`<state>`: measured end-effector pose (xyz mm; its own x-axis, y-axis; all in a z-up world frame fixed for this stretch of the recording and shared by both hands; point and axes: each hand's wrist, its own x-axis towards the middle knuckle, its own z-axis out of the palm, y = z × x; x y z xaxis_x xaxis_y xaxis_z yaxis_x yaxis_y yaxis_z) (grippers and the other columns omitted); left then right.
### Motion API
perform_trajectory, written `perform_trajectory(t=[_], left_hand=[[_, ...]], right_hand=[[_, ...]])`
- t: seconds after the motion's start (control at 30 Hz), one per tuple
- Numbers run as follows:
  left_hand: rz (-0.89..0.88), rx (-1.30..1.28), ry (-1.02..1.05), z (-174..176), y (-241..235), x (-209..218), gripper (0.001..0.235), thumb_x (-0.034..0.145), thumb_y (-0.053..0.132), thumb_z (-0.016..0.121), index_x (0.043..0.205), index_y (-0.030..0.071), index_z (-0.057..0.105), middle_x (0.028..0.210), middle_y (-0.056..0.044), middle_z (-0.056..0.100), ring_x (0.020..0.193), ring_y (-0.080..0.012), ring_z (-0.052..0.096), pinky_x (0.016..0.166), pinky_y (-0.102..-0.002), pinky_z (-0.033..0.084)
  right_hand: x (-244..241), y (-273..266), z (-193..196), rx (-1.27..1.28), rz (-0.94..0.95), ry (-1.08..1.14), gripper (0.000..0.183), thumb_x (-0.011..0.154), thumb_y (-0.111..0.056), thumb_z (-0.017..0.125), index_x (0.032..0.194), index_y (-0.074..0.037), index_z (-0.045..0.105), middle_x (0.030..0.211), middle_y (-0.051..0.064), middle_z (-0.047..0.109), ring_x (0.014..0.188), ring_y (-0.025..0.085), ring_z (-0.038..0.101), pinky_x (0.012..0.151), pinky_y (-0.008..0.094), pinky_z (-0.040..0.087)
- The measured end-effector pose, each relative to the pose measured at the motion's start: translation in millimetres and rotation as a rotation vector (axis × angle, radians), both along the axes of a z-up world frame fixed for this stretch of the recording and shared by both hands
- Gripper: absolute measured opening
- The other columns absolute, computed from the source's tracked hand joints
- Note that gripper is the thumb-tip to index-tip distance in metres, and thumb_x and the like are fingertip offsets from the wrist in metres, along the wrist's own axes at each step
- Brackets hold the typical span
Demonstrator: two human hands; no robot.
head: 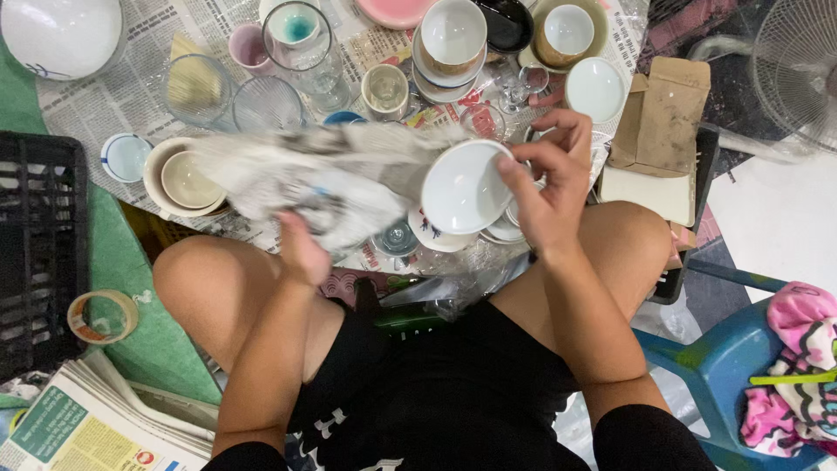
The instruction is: The person sits cross-legged at a table covered with newspaper and various dishes. They unwrap a small item from newspaper and place it in a basket, then pick up a white bowl and wipe it thoroughly with a brown cloth.
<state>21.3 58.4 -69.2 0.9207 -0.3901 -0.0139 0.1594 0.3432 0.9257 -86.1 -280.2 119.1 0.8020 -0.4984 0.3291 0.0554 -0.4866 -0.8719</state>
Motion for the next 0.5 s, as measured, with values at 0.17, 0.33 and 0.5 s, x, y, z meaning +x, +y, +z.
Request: perform_trajectory(t=[0.17,0.33,0.5], left_hand=[[0.351,-0.094,-0.098,22,3,26,0.072,0.116,0.047,0.026,0.162,-0.009,0.024,0.167,-0.015,0.033,0.153,-0.0239,0.036,0.131,-0.038,0.029],[0.247,0.067,-0.211,33,-11,17,0.075,0.116,0.053,0.027,0.163,-0.005,0.018,0.171,-0.013,0.025,0.158,-0.0219,0.028,0.133,-0.036,0.021],[0.214,-0.322,0.018,56,-6,27,0.077,0.113,0.057,0.035,0.164,0.000,0.024,0.161,-0.013,0.038,0.149,-0.0281,0.041,0.129,-0.045,0.033]], right_hand=[[6,0,9,-0.141,0.203,0.268,0.017,0.090,-0.015,0.081,0.100,-0.002,0.079,0.095,0.009,0.069,0.077,0.016,0.064,0.065,0.027,0.050],[11,14,8,-0.209,0.211,0.353,0.015,0.087,-0.014,0.081,0.096,-0.002,0.080,0.082,0.013,0.074,0.060,0.019,0.067,0.058,0.032,0.052],[12,7,13,-0.167,0.189,0.297,0.015,0.090,-0.013,0.079,0.097,0.000,0.078,0.086,0.012,0.076,0.063,0.016,0.069,0.060,0.030,0.054]])
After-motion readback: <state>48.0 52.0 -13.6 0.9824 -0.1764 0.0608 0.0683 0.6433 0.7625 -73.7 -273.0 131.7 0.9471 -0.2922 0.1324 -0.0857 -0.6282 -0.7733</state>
